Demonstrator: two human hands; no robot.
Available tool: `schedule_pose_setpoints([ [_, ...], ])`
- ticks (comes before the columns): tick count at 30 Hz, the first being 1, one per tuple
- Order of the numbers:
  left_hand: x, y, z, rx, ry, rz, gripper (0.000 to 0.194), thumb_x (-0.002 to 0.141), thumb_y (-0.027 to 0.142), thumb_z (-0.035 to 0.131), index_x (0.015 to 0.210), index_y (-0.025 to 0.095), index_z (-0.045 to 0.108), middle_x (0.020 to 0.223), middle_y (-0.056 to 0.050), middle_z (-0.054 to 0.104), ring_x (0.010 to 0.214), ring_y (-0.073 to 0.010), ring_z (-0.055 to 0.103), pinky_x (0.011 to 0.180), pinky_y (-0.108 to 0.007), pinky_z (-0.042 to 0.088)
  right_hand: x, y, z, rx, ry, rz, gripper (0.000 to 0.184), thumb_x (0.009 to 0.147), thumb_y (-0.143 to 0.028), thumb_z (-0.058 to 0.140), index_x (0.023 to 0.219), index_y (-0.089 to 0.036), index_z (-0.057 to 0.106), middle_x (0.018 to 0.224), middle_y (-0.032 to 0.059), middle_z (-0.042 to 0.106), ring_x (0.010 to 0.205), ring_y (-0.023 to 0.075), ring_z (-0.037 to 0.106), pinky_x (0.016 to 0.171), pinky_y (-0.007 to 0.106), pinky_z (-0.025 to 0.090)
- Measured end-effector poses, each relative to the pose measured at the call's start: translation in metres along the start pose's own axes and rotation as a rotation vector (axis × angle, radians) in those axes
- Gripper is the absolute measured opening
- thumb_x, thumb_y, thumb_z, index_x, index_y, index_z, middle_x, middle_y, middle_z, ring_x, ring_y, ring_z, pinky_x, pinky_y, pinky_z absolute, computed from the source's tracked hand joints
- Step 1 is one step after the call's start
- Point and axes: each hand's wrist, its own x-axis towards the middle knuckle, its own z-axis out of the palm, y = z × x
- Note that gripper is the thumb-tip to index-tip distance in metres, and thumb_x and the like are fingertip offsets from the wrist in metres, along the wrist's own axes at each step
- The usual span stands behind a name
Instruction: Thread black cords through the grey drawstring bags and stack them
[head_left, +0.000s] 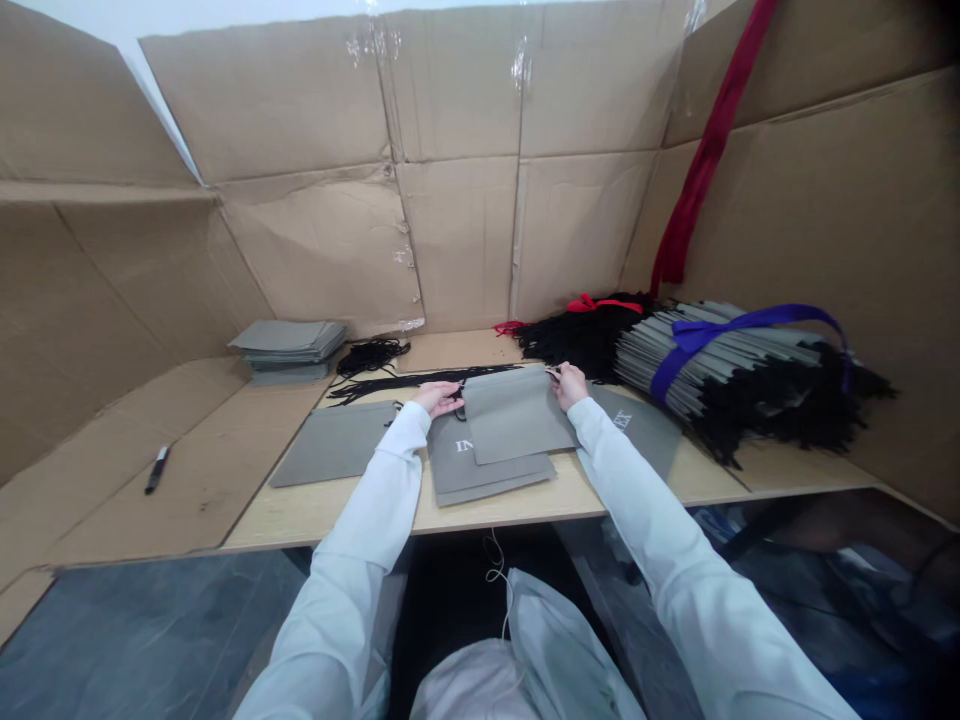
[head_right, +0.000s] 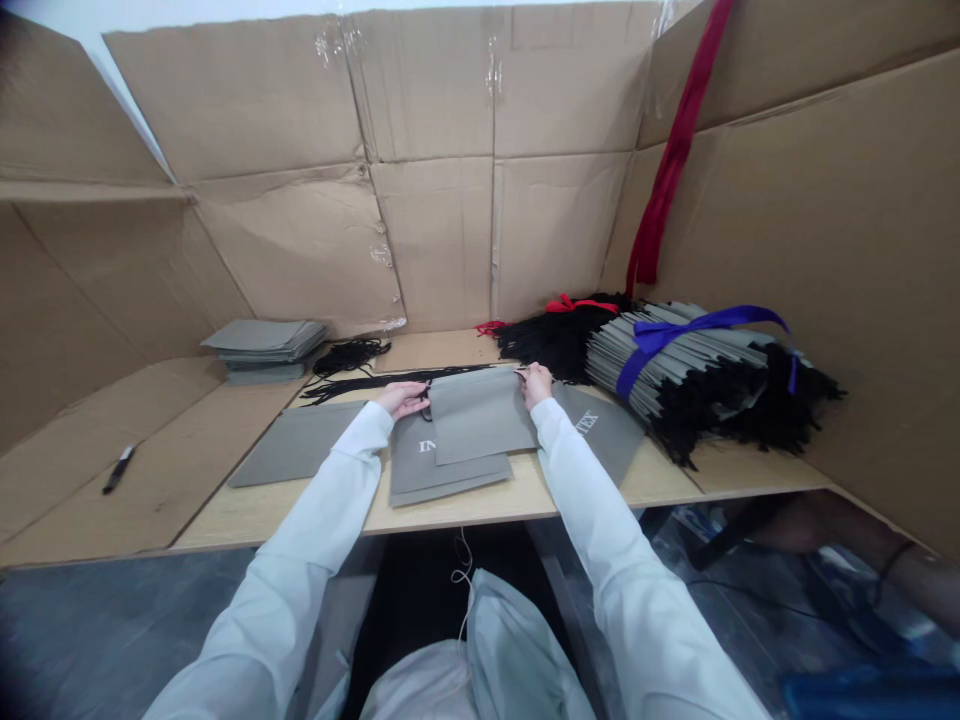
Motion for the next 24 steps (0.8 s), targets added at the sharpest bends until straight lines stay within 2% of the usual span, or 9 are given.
schedule_pose_setpoints([
  [4, 0.001, 0.003, -0.002, 0.100, -0.031, -0.018, 0.011, 0.063, 0.001, 0.054, 0.071, 0.006, 0.058, 0.065, -0.010, 0.060, 0.061, -0.0150, 0.059, 0.060, -0.025, 0.050, -0.002, -0.001, 0.000, 0.012, 0.005, -0.012, 0.016, 0.077, -0.033, 0.039, 0.066, -0.021, 0.036, 0.053, -0.0053, 0.046, 0.043, 0.0054, 0.048, 0.038, 0.016, 0.036],
  [7, 0.000, 0.005, -0.005, 0.223, -0.074, 0.026, 0.015, 0.062, -0.001, 0.052, 0.072, 0.007, 0.059, 0.065, -0.010, 0.061, 0.058, -0.0148, 0.060, 0.055, -0.023, 0.048, -0.003, -0.003, 0.000, 0.036, 0.015, -0.002, 0.014, 0.080, -0.026, 0.034, 0.067, -0.020, 0.035, 0.054, -0.0056, 0.045, 0.044, 0.0041, 0.048, 0.039, 0.015, 0.036],
  [11, 0.000, 0.004, -0.009, 0.490, -0.051, 0.216, 0.018, 0.060, 0.004, 0.055, 0.073, 0.013, 0.063, 0.063, -0.005, 0.062, 0.057, -0.0141, 0.058, 0.055, -0.024, 0.046, -0.002, -0.003, 0.000, 0.072, 0.007, -0.005, 0.017, 0.081, -0.020, 0.030, 0.065, -0.020, 0.035, 0.056, -0.0057, 0.044, 0.045, 0.0026, 0.049, 0.041, 0.013, 0.038],
  [15, 0.004, 0.004, -0.015, 0.859, 0.039, 0.479, 0.016, 0.056, 0.010, 0.060, 0.067, 0.020, 0.066, 0.061, -0.002, 0.062, 0.067, -0.0159, 0.057, 0.070, -0.024, 0.044, -0.001, -0.002, 0.001, 0.103, -0.002, -0.002, 0.016, 0.082, -0.020, 0.030, 0.067, -0.020, 0.035, 0.058, -0.0054, 0.045, 0.049, 0.0025, 0.052, 0.047, 0.014, 0.043],
  [18, 0.008, 0.005, -0.020, 1.037, 0.061, 0.584, 0.012, 0.055, 0.015, 0.061, 0.064, 0.021, 0.067, 0.066, -0.002, 0.063, 0.069, -0.0164, 0.056, 0.074, -0.023, 0.041, -0.001, -0.002, 0.001, 0.100, -0.003, 0.002, 0.016, 0.082, -0.020, 0.030, 0.067, -0.020, 0.035, 0.058, -0.0053, 0.045, 0.049, 0.0025, 0.052, 0.045, 0.013, 0.042],
  [21, 0.009, 0.007, -0.024, 1.145, 0.068, 0.585, 0.018, 0.058, 0.019, 0.059, 0.073, 0.020, 0.067, 0.068, -0.003, 0.063, 0.063, -0.0153, 0.055, 0.069, -0.023, 0.041, -0.001, -0.002, 0.001, 0.095, -0.003, -0.003, 0.017, 0.082, -0.020, 0.030, 0.065, -0.019, 0.034, 0.056, -0.0056, 0.044, 0.046, 0.0024, 0.051, 0.041, 0.012, 0.040],
  [24, 0.005, 0.011, -0.028, 1.219, 0.028, 0.517, 0.024, 0.062, 0.022, 0.054, 0.083, 0.018, 0.066, 0.069, -0.003, 0.063, 0.064, -0.0146, 0.054, 0.067, -0.023, 0.041, 0.001, -0.002, 0.000, 0.113, -0.002, -0.007, 0.017, 0.082, -0.020, 0.030, 0.065, -0.019, 0.034, 0.055, -0.0061, 0.044, 0.044, 0.0027, 0.050, 0.040, 0.013, 0.040],
])
